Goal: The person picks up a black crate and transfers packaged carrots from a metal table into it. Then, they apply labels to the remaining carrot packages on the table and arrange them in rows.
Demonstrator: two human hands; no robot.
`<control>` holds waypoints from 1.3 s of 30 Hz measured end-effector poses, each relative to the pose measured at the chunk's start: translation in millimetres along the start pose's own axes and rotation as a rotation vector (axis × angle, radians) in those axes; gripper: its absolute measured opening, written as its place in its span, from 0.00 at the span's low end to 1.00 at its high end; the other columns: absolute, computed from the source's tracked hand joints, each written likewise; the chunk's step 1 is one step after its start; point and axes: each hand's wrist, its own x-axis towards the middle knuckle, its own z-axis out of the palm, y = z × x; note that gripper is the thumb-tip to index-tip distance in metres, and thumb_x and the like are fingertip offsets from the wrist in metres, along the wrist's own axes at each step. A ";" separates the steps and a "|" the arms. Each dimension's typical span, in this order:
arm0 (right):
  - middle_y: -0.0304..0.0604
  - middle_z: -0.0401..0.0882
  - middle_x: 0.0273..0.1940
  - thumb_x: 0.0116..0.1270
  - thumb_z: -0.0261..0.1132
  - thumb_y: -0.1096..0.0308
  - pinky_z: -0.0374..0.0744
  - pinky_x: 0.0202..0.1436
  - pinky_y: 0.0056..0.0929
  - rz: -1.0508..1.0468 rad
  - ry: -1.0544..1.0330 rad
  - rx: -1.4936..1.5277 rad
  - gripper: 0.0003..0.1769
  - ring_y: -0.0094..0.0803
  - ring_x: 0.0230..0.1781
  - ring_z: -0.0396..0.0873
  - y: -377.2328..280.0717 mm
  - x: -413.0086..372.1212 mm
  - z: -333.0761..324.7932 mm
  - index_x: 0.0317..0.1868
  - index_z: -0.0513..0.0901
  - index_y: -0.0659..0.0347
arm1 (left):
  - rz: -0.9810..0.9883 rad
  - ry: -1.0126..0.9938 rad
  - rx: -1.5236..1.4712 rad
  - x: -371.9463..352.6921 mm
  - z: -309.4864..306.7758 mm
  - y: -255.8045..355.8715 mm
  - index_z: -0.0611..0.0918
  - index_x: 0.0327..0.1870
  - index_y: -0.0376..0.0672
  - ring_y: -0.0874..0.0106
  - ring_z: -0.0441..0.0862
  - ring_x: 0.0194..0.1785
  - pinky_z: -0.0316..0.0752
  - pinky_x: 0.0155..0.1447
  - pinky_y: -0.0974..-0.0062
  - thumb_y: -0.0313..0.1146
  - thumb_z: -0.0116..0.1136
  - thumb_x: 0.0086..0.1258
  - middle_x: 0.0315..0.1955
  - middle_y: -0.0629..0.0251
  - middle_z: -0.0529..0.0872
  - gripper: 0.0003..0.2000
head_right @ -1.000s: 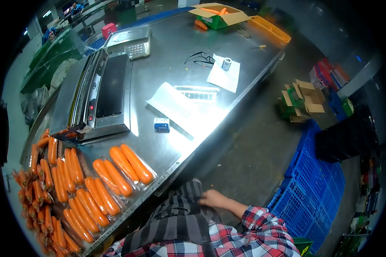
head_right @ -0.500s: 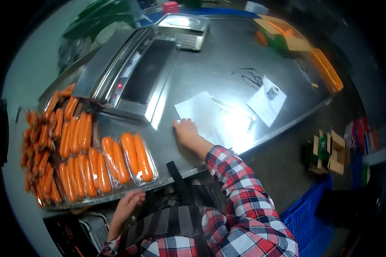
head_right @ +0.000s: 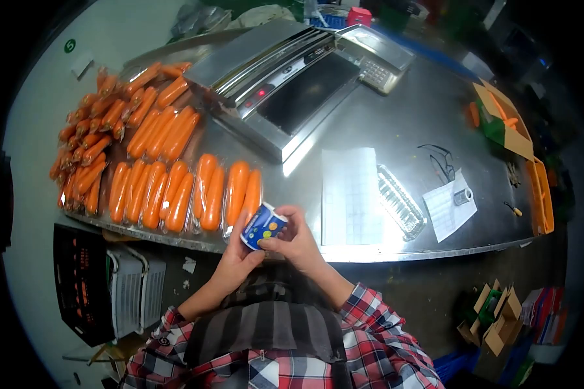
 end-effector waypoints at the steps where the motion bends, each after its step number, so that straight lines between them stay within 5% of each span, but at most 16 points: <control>1: 0.43 0.69 0.48 0.53 0.70 0.68 0.71 0.55 0.27 0.043 -0.022 -0.049 0.33 0.29 0.51 0.71 -1.9 -3.0 3.5 0.56 0.62 0.59 | 0.035 0.016 0.022 -4.0 0.6 -0.2 0.53 0.67 0.39 0.73 0.65 0.59 0.62 0.62 0.76 0.26 0.56 0.63 0.60 0.59 0.61 0.33; 3: 0.43 0.68 0.50 0.55 0.68 0.65 0.70 0.57 0.29 0.127 -0.075 -0.150 0.32 0.30 0.52 0.70 -9.6 -4.9 10.8 0.58 0.63 0.59 | 0.109 0.053 0.069 -11.8 0.9 -0.8 0.53 0.67 0.39 0.74 0.64 0.59 0.63 0.61 0.76 0.25 0.56 0.63 0.60 0.59 0.62 0.32; 7: 0.47 0.65 0.58 0.55 0.66 0.68 0.68 0.60 0.34 -0.362 -0.119 -0.815 0.35 0.41 0.57 0.68 -24.4 -3.3 15.9 0.63 0.61 0.57 | -0.080 0.127 -0.141 -36.5 -5.9 14.3 0.58 0.65 0.37 0.71 0.66 0.60 0.63 0.62 0.75 0.23 0.55 0.62 0.59 0.59 0.65 0.29; 8: 0.49 0.67 0.57 0.54 0.65 0.70 0.68 0.59 0.32 -0.353 -0.076 -0.593 0.31 0.41 0.57 0.69 -19.9 -3.9 23.2 0.59 0.66 0.58 | -0.052 0.105 -0.064 -45.3 -11.9 14.9 0.59 0.65 0.37 0.70 0.66 0.61 0.64 0.62 0.74 0.24 0.57 0.60 0.60 0.58 0.65 0.31; 11: 0.48 0.70 0.54 0.55 0.65 0.70 0.68 0.58 0.29 -0.172 -0.568 -0.626 0.25 0.38 0.56 0.70 -11.9 0.1 20.1 0.54 0.71 0.61 | -0.026 0.261 0.123 -69.8 -18.3 22.7 0.64 0.59 0.37 0.73 0.71 0.54 0.66 0.57 0.76 0.22 0.58 0.56 0.53 0.61 0.71 0.27; 16: 0.41 0.77 0.39 0.56 0.66 0.70 0.76 0.44 0.21 0.034 -0.522 -0.614 0.15 0.24 0.38 0.77 11.0 -16.4 60.4 0.44 0.77 0.66 | 0.012 0.571 0.339 -102.8 -26.3 5.7 0.68 0.54 0.38 0.78 0.70 0.44 0.67 0.50 0.80 0.33 0.46 0.68 0.41 0.63 0.75 0.16; 23: 0.39 0.79 0.33 0.59 0.65 0.69 0.76 0.37 0.17 0.103 -0.600 -0.660 0.13 0.19 0.33 0.77 47.0 -47.6 118.5 0.42 0.78 0.67 | 0.011 0.572 0.277 -174.8 -63.4 2.6 0.68 0.55 0.38 0.78 0.71 0.44 0.67 0.50 0.81 0.34 0.46 0.69 0.40 0.63 0.76 0.16; 28: 0.52 0.78 0.30 0.55 0.63 0.73 0.78 0.33 0.33 -0.254 -0.638 -0.944 0.09 0.46 0.29 0.78 90.4 -76.0 189.6 0.36 0.78 0.67 | 0.018 0.688 0.426 -238.2 -101.1 5.1 0.68 0.53 0.38 0.73 0.76 0.40 0.71 0.46 0.77 0.34 0.55 0.64 0.37 0.59 0.79 0.18; 30: 0.51 0.77 0.28 0.55 0.61 0.70 0.76 0.31 0.35 -0.258 -0.662 -0.997 0.07 0.46 0.28 0.77 106.5 -86.1 218.9 0.30 0.76 0.66 | -0.042 0.749 0.573 -262.0 -114.3 9.3 0.69 0.49 0.38 0.70 0.78 0.39 0.73 0.44 0.75 0.36 0.63 0.58 0.36 0.56 0.80 0.22; 35: 0.50 0.74 0.24 0.54 0.62 0.69 0.74 0.28 0.37 -0.274 -0.589 -1.020 0.08 0.47 0.24 0.76 147.0 -102.7 278.0 0.24 0.73 0.64 | 0.035 0.816 0.523 -319.3 -149.1 9.5 0.70 0.47 0.38 0.72 0.78 0.36 0.74 0.43 0.75 0.36 0.65 0.56 0.35 0.59 0.80 0.21; 39: 0.53 0.75 0.23 0.54 0.60 0.70 0.75 0.29 0.36 0.013 -0.532 -0.919 0.07 0.48 0.25 0.76 168.4 -116.1 316.6 0.25 0.75 0.67 | 0.019 0.871 0.295 -358.1 -174.5 -3.0 0.71 0.47 0.38 0.75 0.77 0.37 0.73 0.43 0.76 0.35 0.64 0.58 0.35 0.60 0.80 0.19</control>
